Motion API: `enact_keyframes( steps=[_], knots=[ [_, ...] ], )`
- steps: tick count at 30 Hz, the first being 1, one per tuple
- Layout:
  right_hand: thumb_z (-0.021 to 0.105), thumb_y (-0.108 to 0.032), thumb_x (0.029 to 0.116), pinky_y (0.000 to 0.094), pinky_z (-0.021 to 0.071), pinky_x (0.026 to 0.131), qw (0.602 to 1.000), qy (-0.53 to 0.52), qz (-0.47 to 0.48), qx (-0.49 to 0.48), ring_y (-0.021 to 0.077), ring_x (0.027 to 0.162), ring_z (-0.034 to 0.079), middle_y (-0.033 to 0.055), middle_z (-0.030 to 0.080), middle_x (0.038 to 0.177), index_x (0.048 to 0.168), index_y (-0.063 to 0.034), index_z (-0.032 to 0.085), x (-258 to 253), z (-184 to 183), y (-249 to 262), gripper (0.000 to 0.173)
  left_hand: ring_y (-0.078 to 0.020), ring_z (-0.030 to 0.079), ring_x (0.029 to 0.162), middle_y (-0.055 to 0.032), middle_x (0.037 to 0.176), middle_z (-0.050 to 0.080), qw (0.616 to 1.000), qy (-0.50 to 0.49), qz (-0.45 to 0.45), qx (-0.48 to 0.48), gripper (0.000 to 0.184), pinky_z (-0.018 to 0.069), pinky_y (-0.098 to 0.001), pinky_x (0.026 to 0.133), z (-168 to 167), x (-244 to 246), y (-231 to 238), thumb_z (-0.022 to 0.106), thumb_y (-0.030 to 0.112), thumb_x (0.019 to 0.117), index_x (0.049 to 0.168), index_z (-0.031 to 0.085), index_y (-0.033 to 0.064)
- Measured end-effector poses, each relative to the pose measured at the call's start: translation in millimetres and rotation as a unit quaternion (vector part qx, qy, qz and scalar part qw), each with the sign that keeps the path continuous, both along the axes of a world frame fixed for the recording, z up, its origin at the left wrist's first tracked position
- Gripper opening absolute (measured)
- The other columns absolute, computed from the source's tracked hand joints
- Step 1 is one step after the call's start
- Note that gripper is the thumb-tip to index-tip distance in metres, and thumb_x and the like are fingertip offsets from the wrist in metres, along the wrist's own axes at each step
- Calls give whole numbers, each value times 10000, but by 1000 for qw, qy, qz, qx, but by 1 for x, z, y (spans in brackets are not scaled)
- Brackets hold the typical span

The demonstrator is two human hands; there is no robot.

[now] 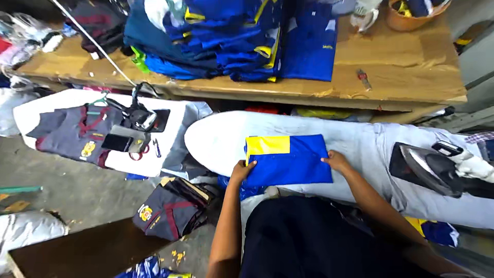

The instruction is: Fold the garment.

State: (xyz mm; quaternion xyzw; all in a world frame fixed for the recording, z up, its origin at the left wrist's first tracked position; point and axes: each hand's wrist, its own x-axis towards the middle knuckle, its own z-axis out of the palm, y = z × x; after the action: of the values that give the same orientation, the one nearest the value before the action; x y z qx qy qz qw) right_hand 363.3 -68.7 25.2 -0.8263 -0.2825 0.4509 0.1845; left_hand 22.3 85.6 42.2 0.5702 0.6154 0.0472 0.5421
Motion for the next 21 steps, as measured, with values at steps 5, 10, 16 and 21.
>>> enact_keyframes(
  steps=[5,10,16,21],
  knots=[
    [657,-247,1028,532,503,915,998,34,-60,-10,384,1069,621,306,608,1265,1339,62,550,8,-7,-3,451,-381,624,1181,-283,1312,616,997,28,14,76,569,489,-540,1023,-8,-11,-15,670,284,1011,1423,495,-66],
    [628,-335,1036,438,538,836,978,160,-128,34,265,993,636,207,634,1226,1416,-26,502,14,-21,-4,505,-412,624,1148,-299,1297,599,978,27,-29,205,484,514,-550,989,26,2,-56,661,198,999,1385,544,-69],
    [572,-145,1055,315,592,798,952,210,-99,200,106,878,684,63,689,1059,1332,-51,549,-11,42,5,293,-300,626,1144,-250,1343,568,973,-184,95,-98,535,535,-443,955,21,38,-77,515,205,1085,1529,321,-23],
    [700,-139,943,338,565,720,876,39,311,366,126,774,660,75,695,854,951,3,710,-87,145,0,143,-284,636,981,-180,1222,562,876,-301,327,-189,592,557,-457,826,18,52,-75,192,492,1123,1503,313,55]
  ],
)
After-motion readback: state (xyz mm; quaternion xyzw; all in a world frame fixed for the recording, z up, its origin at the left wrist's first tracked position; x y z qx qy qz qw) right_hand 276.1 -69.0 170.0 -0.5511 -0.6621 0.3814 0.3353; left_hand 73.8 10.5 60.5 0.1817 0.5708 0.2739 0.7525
